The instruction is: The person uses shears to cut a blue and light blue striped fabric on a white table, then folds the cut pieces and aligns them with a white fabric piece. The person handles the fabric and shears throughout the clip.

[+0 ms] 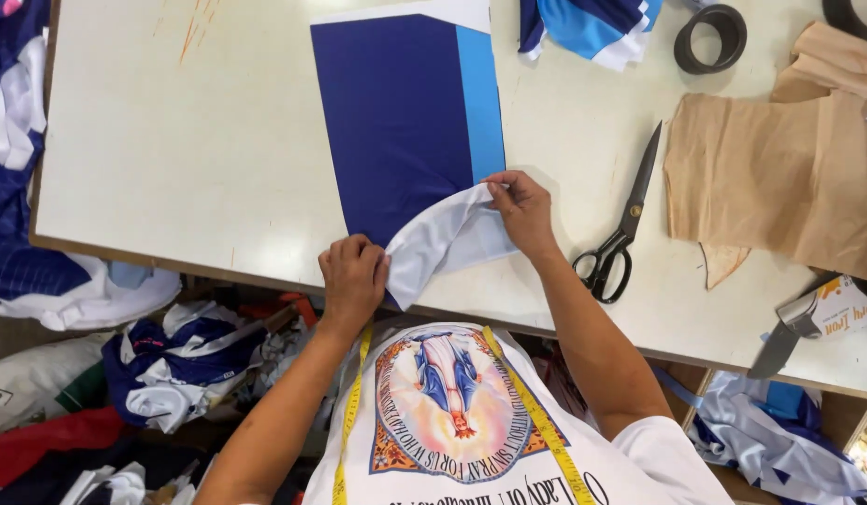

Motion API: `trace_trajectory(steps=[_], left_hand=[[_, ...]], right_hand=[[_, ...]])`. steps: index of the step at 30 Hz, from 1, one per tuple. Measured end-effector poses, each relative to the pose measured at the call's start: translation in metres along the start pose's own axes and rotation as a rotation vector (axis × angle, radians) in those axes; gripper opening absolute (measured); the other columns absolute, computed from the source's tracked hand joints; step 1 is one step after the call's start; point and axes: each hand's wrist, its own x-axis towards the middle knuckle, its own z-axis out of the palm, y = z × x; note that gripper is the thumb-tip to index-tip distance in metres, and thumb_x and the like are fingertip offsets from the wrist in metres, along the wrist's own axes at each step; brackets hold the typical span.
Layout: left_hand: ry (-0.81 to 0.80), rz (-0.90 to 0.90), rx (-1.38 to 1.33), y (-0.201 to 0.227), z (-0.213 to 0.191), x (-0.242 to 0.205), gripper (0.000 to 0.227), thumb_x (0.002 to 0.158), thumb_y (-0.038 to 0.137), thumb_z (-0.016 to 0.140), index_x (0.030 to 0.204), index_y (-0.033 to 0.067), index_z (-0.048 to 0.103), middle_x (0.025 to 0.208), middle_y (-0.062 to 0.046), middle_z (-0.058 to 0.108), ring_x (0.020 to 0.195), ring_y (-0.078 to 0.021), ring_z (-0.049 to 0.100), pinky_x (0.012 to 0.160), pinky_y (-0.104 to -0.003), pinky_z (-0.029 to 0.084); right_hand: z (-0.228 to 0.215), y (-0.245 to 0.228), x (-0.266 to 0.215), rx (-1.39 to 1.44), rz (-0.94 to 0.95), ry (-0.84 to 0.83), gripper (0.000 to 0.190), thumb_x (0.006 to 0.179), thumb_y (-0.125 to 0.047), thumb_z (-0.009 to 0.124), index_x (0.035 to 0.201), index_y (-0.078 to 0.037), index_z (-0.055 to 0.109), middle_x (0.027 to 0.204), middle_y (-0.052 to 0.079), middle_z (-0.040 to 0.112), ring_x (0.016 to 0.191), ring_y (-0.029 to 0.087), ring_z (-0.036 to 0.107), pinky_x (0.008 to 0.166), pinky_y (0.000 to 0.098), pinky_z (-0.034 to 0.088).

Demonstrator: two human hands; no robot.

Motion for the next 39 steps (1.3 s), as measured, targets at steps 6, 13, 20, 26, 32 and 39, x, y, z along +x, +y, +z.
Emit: trace_trajectory(steps=[6,13,20,26,32,39], left_hand=[[0.053,0.169,-0.182,0.013,-0.061,-0.026,0.005,0.098,0.020,0.074,0.101,0.0157,0.072,0.112,0.000,0.066,0.109,-0.0229,0.066,0.093,-0.039,0.045],[-0.394,0.124,-0.359,0.052,-0.134,-0.082,0.008,0.097,0.017,0.070,0.104,0.0155,0.073,0.097,-0.003,0.074,0.094,-0.0277,0.075,0.082,-0.040,0.056],[-0.777,-0.003,-0.375,0.061,-0.159,-0.064,0.014,0.101,0.027,0.061,0.101,0.0162,0.070,0.090,-0.002,0.077,0.079,-0.0295,0.072,0.068,-0.047,0.053],[-0.659,-0.065,-0.263,0.023,-0.144,0.020,0.012,0.099,0.015,0.066,0.109,0.0099,0.071,0.089,-0.019,0.079,0.086,-0.0405,0.078,0.077,-0.051,0.059],[-0.434,0.012,-0.227,-0.042,-0.095,0.140,0.020,0.104,0.020,0.066,0.119,0.0067,0.064,0.099,-0.027,0.075,0.092,-0.0543,0.072,0.081,-0.065,0.055],[-0.353,-0.197,-0.293,-0.077,-0.038,0.250,0.007,0.106,0.016,0.063,0.104,0.0108,0.059,0.085,-0.006,0.068,0.072,-0.0271,0.061,0.062,-0.042,0.046]], right_hand=[[-0.071,-0.053,-0.088,-0.256,0.045,-0.147,0.010,0.100,-0.016,0.080,0.109,-0.011,0.081,0.096,0.008,0.081,0.086,0.021,0.079,0.079,0.0361,0.062],[-0.114,-0.087,-0.188,-0.223,0.245,-0.332,0.013,0.090,-0.002,0.079,0.101,-0.005,0.084,0.086,0.011,0.085,0.083,0.018,0.075,0.085,0.0411,0.062],[-0.121,-0.085,-0.189,-0.161,0.242,-0.604,0.018,0.101,-0.011,0.064,0.110,-0.012,0.080,0.098,0.001,0.082,0.084,0.011,0.074,0.068,0.0256,0.054],[-0.087,-0.072,-0.106,-0.384,-0.019,-0.234,0.009,0.094,-0.010,0.080,0.102,-0.013,0.083,0.085,0.005,0.081,0.078,0.024,0.076,0.078,0.0382,0.059],[-0.045,-0.062,0.033,-0.379,-0.273,-0.079,0.008,0.101,-0.017,0.079,0.108,-0.013,0.079,0.093,0.009,0.074,0.085,0.029,0.074,0.078,0.0405,0.059],[0.006,-0.047,0.165,-0.294,-0.033,0.032,0.015,0.098,-0.009,0.071,0.111,-0.010,0.079,0.104,0.003,0.081,0.094,0.016,0.075,0.089,0.0284,0.058]])
